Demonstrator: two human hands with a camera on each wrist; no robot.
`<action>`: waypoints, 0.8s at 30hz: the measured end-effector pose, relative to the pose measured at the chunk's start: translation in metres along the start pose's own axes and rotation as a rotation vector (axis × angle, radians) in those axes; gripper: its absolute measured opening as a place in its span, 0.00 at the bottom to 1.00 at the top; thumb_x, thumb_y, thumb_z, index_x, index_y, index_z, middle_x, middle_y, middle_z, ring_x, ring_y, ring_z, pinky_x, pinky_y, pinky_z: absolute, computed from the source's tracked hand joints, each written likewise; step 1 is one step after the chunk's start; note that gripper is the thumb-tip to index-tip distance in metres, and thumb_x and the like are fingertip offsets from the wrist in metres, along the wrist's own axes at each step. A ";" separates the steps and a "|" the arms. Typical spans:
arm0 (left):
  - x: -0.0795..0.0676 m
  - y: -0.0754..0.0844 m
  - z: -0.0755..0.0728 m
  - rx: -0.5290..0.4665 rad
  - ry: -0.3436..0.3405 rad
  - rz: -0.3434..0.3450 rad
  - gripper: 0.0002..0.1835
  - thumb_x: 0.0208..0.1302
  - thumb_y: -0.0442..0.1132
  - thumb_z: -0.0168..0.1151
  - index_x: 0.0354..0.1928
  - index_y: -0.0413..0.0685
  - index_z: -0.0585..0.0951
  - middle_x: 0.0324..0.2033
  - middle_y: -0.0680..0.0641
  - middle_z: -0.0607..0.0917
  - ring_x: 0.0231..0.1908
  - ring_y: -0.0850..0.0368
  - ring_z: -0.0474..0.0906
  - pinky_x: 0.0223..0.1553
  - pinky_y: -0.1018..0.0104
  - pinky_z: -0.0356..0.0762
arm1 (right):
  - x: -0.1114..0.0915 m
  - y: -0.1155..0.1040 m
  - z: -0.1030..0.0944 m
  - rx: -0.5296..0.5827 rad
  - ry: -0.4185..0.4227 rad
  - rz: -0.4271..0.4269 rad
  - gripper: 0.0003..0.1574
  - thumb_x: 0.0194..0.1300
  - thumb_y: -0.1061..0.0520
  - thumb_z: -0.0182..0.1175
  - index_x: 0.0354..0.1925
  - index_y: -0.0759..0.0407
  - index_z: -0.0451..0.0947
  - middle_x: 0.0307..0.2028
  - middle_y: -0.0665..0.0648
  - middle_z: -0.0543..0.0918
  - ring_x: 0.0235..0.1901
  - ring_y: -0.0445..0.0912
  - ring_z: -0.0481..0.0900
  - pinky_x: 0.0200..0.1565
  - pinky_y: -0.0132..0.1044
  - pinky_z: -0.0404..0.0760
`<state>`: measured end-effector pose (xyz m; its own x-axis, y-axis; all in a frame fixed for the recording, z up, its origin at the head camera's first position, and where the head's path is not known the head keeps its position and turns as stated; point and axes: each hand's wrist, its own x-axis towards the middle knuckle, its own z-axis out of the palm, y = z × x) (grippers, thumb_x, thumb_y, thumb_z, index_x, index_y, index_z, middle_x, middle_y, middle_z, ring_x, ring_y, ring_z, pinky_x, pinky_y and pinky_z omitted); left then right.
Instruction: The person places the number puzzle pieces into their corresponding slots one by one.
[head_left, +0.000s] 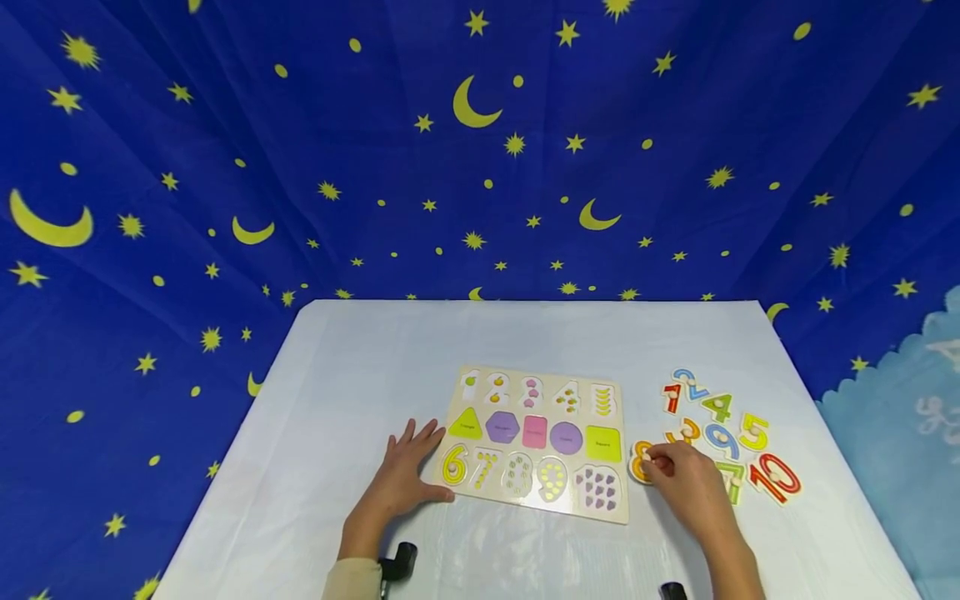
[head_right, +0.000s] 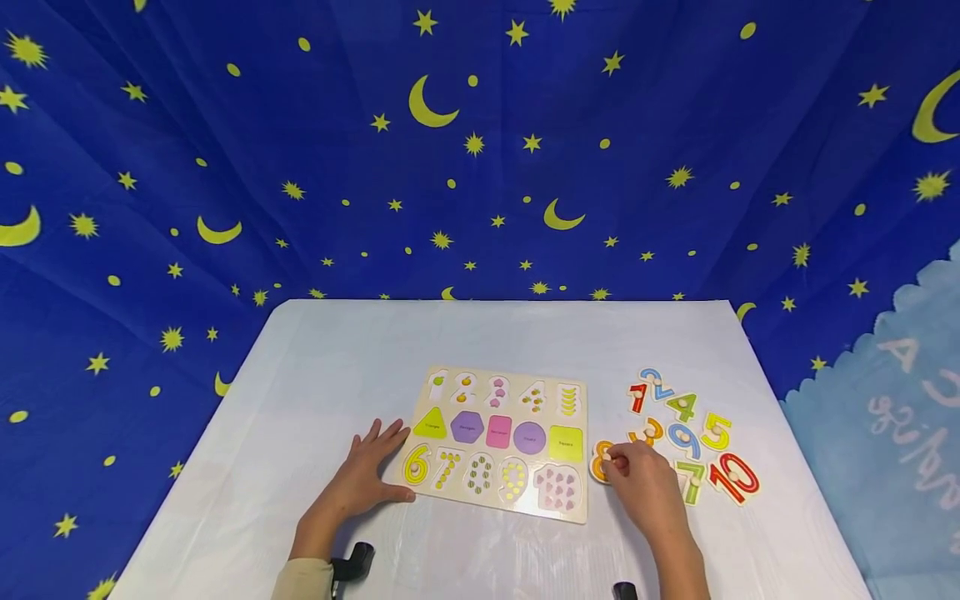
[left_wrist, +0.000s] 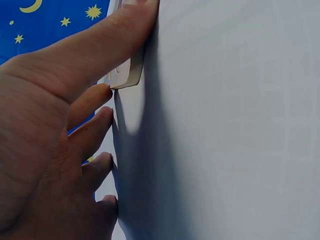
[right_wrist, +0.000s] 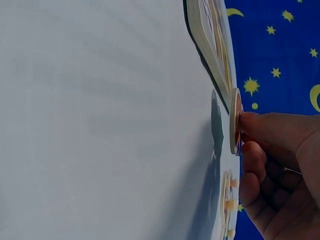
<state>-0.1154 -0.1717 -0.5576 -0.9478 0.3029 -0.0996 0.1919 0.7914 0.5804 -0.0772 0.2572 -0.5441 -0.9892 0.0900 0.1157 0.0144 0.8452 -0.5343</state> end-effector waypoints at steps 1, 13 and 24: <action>0.000 0.000 0.000 -0.001 0.000 -0.003 0.57 0.33 0.55 0.81 0.70 0.50 0.67 0.71 0.49 0.61 0.72 0.41 0.42 0.68 0.39 0.33 | 0.000 -0.001 0.001 0.003 0.000 -0.008 0.11 0.53 0.58 0.70 0.36 0.62 0.85 0.26 0.49 0.77 0.27 0.43 0.72 0.30 0.41 0.73; 0.001 -0.001 0.000 -0.001 -0.003 -0.003 0.57 0.33 0.57 0.81 0.70 0.49 0.66 0.71 0.49 0.60 0.72 0.43 0.41 0.68 0.39 0.32 | 0.003 -0.015 0.007 0.027 -0.029 -0.014 0.11 0.53 0.58 0.69 0.36 0.62 0.84 0.26 0.48 0.75 0.27 0.42 0.72 0.31 0.40 0.73; 0.001 -0.002 0.000 0.005 -0.002 0.005 0.57 0.33 0.57 0.81 0.71 0.50 0.66 0.71 0.49 0.60 0.72 0.42 0.42 0.68 0.39 0.33 | 0.006 -0.029 0.012 0.017 -0.056 -0.027 0.11 0.54 0.57 0.69 0.36 0.62 0.84 0.25 0.48 0.75 0.26 0.42 0.71 0.31 0.41 0.73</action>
<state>-0.1171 -0.1726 -0.5591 -0.9463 0.3081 -0.0977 0.1984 0.7924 0.5768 -0.0855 0.2268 -0.5383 -0.9958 0.0373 0.0839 -0.0146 0.8378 -0.5458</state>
